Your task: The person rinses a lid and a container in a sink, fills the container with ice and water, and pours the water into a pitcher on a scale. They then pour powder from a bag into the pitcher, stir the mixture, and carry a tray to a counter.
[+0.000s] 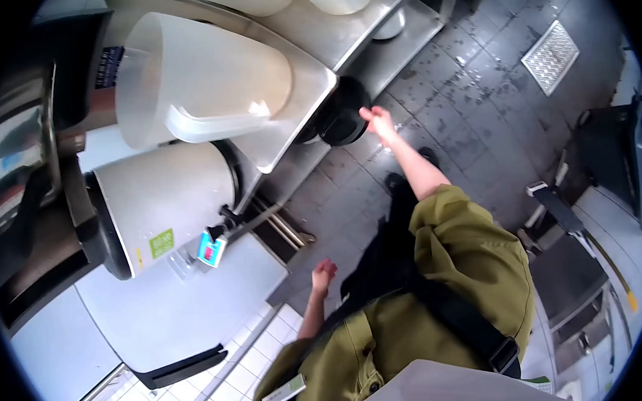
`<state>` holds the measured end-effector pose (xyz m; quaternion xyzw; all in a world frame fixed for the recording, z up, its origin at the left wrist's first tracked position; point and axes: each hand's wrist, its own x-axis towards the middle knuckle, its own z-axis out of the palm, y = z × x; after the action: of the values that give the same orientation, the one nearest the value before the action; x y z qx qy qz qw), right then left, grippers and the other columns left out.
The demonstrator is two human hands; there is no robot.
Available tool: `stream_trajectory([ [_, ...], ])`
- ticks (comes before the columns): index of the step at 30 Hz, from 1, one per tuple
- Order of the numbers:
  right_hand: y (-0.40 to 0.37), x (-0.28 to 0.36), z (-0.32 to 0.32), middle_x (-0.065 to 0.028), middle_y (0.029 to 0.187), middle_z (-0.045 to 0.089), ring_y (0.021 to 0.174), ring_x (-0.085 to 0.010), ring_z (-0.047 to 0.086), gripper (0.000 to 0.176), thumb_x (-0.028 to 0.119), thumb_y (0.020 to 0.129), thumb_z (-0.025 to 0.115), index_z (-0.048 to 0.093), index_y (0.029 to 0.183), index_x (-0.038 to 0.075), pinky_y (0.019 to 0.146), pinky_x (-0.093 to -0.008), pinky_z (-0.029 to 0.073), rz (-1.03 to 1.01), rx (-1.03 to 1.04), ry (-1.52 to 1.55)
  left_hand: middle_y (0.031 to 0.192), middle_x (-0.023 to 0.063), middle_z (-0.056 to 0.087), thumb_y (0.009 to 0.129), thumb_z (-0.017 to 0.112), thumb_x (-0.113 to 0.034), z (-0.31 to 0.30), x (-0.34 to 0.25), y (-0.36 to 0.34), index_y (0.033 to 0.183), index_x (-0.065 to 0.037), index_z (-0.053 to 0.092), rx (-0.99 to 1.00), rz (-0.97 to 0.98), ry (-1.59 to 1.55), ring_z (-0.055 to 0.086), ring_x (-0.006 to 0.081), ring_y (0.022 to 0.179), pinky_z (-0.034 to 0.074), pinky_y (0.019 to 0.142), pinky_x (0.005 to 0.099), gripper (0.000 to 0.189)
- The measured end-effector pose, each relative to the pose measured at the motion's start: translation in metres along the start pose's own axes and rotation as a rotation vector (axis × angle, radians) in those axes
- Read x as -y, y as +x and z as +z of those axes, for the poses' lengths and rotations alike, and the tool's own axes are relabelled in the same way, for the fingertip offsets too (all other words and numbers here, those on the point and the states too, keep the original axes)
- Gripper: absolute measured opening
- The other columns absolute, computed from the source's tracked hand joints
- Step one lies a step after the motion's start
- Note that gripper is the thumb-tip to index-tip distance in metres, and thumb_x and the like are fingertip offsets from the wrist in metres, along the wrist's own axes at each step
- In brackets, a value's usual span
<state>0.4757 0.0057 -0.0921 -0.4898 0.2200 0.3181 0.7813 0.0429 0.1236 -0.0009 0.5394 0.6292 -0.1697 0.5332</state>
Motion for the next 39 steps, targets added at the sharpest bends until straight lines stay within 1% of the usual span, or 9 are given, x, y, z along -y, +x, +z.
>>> stream_trajectory([
  [3,0.052,-0.072,0.061,0.0030,0.064,0.048,0.050,-0.0066,0.038,0.033,0.035,0.078,0.060,0.056,0.089,0.005,0.043,-0.0226,0.029,0.018,0.195,-0.051,0.080,0.0042,0.061,0.082,0.054,-0.026,-0.052,0.033,0.017,0.097,-0.004,0.057,0.123,0.608,0.469,0.056,0.0118,0.069,0.044,0.058,0.0234,0.027],
  [9,0.084,-0.088,0.096,-0.0229,0.103,0.054,0.096,-0.0371,0.052,0.036,0.025,0.075,0.053,0.056,0.098,-0.003,0.079,-0.0416,0.044,0.065,-0.166,-0.946,0.083,0.0060,0.061,0.080,0.056,-0.020,-0.045,0.066,0.026,0.106,-0.001,0.054,-0.030,-0.010,-0.088,0.056,0.0138,0.072,0.046,0.064,0.0257,0.032],
  [15,0.076,-0.028,0.029,-0.0224,0.088,0.060,0.078,-0.0299,0.061,0.036,0.029,0.071,0.061,0.058,0.088,-0.002,0.067,-0.0363,0.048,-0.179,0.194,-1.261,0.083,0.0062,0.062,0.078,0.056,-0.017,-0.009,0.035,0.062,0.107,-0.002,0.055,0.065,-0.004,0.060,0.057,0.0137,0.074,0.046,0.068,0.0261,0.033],
  [17,0.015,0.067,0.009,-0.0067,0.069,0.058,0.058,-0.0132,0.057,0.027,0.024,0.079,0.058,0.058,0.090,-0.001,0.049,-0.0250,0.045,0.161,0.489,-0.943,0.079,0.0080,0.063,0.076,0.057,-0.018,0.004,-0.009,0.073,0.104,-0.005,0.057,0.136,0.250,0.325,0.059,0.0157,0.073,0.047,0.067,0.0283,0.031],
  [18,0.006,0.093,-0.009,-0.0061,0.069,0.058,0.057,-0.0127,0.057,0.028,0.025,0.079,0.057,0.058,0.089,-0.001,0.049,-0.0251,0.046,0.118,0.507,-0.839,0.076,0.0112,0.062,0.075,0.057,-0.021,0.032,-0.053,0.055,0.100,-0.007,0.059,-0.061,0.464,0.745,0.060,0.0196,0.073,0.047,0.067,0.0309,0.028],
  [26,0.040,0.227,-0.161,-0.0050,0.064,0.057,0.050,-0.0128,0.054,0.017,0.013,0.080,0.051,0.058,0.086,-0.001,0.046,-0.0261,0.045,-0.029,0.170,-0.916,0.096,0.0126,0.055,0.085,0.043,-0.008,0.209,-0.499,-0.221,0.107,0.000,0.048,-0.087,1.781,-0.638,0.052,0.0176,0.086,0.040,0.082,0.0310,0.023],
  [32,0.081,0.286,-0.260,-0.0095,0.064,0.058,0.049,-0.0171,0.056,0.013,0.004,0.076,0.046,0.056,0.080,-0.002,0.043,-0.0283,0.046,-0.031,0.085,-1.038,0.108,0.0157,0.046,0.082,0.042,-0.002,0.185,-0.821,-0.202,0.114,0.006,0.036,0.808,0.975,-1.354,0.048,0.0271,0.099,0.039,0.090,0.0333,0.033],
  [38,0.069,0.315,-0.408,-0.0141,0.057,0.056,0.047,-0.0233,0.057,0.017,0.014,0.073,0.050,0.056,0.068,0.000,0.039,-0.0340,0.043,-0.054,-0.347,-0.861,0.056,0.0065,0.047,0.074,0.054,-0.012,0.187,-0.987,-0.044,0.068,-0.002,0.056,-0.133,1.048,-0.276,0.042,0.0155,0.049,0.033,0.042,0.0303,0.012],
  [39,0.051,0.316,-0.432,-0.0121,0.058,0.058,0.050,-0.0232,0.058,0.022,0.023,0.070,0.053,0.058,0.063,0.003,0.043,-0.0358,0.044,-0.160,-0.191,-1.520,0.058,0.0081,0.048,0.073,0.055,-0.015,0.192,-0.997,-0.031,0.069,0.001,0.056,-0.232,0.966,-0.148,0.044,0.0179,0.051,0.035,0.044,0.0342,0.016],
])
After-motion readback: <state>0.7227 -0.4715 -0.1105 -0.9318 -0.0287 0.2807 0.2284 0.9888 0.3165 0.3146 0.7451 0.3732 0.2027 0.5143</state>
